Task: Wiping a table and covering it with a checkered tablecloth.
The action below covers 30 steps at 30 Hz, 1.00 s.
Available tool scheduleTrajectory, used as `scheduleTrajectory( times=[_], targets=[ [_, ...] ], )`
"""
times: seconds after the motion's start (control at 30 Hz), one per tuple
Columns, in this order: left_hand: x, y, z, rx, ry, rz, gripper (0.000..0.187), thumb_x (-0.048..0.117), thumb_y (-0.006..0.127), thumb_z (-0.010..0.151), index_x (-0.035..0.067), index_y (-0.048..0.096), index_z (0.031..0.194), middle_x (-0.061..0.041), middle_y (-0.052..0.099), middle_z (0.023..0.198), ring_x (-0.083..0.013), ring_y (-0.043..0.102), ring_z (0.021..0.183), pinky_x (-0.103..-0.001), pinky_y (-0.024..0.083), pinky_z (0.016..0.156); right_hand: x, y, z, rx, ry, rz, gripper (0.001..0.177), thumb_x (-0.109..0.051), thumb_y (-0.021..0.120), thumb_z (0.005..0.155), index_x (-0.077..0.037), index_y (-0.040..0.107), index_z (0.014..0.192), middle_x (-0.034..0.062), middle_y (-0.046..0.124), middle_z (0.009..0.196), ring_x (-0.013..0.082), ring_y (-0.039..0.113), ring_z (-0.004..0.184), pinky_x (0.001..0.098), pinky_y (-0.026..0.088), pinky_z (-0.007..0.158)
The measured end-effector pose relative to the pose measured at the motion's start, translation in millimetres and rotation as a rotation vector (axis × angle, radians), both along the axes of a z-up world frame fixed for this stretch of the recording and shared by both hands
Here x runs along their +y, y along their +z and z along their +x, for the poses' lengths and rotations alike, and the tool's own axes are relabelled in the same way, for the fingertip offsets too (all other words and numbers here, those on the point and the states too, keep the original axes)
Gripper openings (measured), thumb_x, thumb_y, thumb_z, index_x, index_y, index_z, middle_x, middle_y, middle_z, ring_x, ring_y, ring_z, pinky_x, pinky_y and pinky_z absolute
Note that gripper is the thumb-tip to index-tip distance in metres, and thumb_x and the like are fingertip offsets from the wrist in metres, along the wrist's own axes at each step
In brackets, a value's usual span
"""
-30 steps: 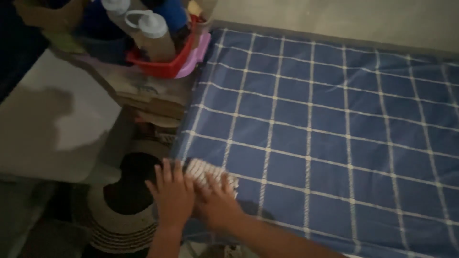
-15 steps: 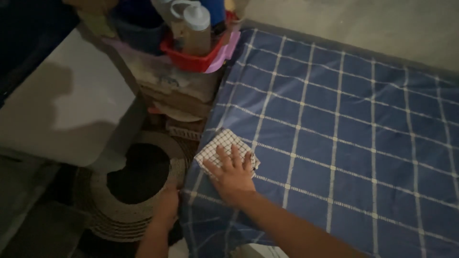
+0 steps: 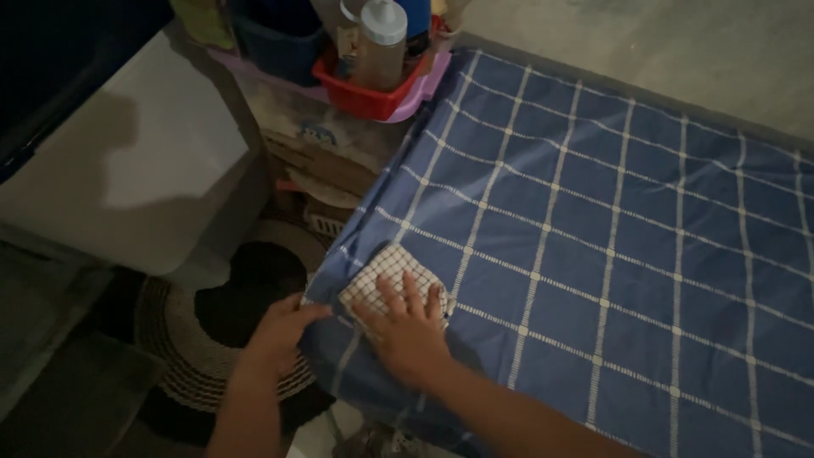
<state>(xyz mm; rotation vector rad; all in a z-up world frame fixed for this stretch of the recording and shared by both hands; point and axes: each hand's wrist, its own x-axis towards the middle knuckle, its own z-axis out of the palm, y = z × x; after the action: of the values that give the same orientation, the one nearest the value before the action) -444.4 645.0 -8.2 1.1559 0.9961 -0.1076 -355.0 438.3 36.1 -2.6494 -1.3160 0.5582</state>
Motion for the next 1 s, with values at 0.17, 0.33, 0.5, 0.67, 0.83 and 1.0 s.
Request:
scheduleTrajectory(
  times=[0.17, 0.33, 0.5, 0.67, 0.83, 1.0],
  targets=[
    [-6, 2, -9, -0.19, 0.062, 0.026, 0.055, 0.013, 0.074, 0.08, -0.011, 0.066, 0.128, -0.026, 0.073, 0.119, -0.0353, 0.069, 0.105, -0.04, 0.055, 0.091, -3, -17, -16, -0.019, 0.119, 0.059, 0.068, -0.037, 0.058, 0.093, -0.039, 0.031, 0.156, 0.0119, 0.006, 0.173, 0.0474, -0.005, 0.151, 0.0751, -0.008, 0.113],
    [3, 10, -20, 0.26, -0.112, 0.594, 0.074, 0.035, 0.085, 0.078, -0.008, 0.061, 0.133, -0.024, 0.07, 0.126, -0.0339, 0.072, 0.112, -0.04, 0.058, 0.095, -3, -17, -19, -0.03, 0.159, 0.079, 0.064, -0.033, 0.057, 0.097, -0.041, 0.034, 0.156, 0.0129, 0.007, 0.17, 0.048, -0.003, 0.154, 0.0754, -0.007, 0.113],
    [-8, 26, -26, 0.588, -0.252, 0.788, 0.081, 0.039, 0.081, 0.083, 0.003, 0.048, 0.147, -0.021, 0.058, 0.143, -0.0368, 0.058, 0.13, -0.047, 0.045, 0.11, -4, -27, -23, -0.041, 0.17, 0.082, 0.065, -0.031, 0.058, 0.095, -0.043, 0.034, 0.155, 0.0108, 0.008, 0.17, 0.047, -0.002, 0.154, 0.0733, -0.006, 0.116],
    [-13, -27, -6, 0.744, -0.32, 1.287, 0.092, 0.044, 0.077, 0.077, 0.009, 0.036, 0.152, -0.023, 0.033, 0.159, -0.0416, 0.031, 0.146, -0.063, 0.028, 0.11, -7, -37, -21, -0.073, 0.24, 0.078, 0.066, -0.037, 0.06, 0.094, -0.044, 0.034, 0.155, 0.0095, 0.008, 0.17, 0.0459, -0.003, 0.154, 0.0726, -0.008, 0.115],
    [-44, -20, 35, 0.011, -0.254, 0.466, 0.079, 0.064, 0.04, 0.094, 0.01, 0.046, 0.151, -0.018, 0.049, 0.155, -0.0353, 0.048, 0.142, -0.048, 0.037, 0.116, -11, 9, -23, 0.021, 0.271, -0.081, 0.073, -0.04, 0.062, 0.095, -0.036, 0.027, 0.159, 0.0122, 0.001, 0.171, 0.0437, -0.008, 0.156, 0.0715, -0.008, 0.117],
    [-35, -31, 18, 0.173, -0.318, 0.095, 0.093, 0.076, 0.028, 0.094, 0.007, 0.052, 0.152, -0.02, 0.052, 0.156, -0.0347, 0.049, 0.143, -0.047, 0.037, 0.117, -32, 3, -11, 0.02, 0.154, -0.115, 0.069, -0.036, 0.057, 0.097, -0.036, 0.025, 0.159, 0.0104, -0.002, 0.171, 0.0439, -0.011, 0.154, 0.0706, -0.01, 0.117]
  ],
)
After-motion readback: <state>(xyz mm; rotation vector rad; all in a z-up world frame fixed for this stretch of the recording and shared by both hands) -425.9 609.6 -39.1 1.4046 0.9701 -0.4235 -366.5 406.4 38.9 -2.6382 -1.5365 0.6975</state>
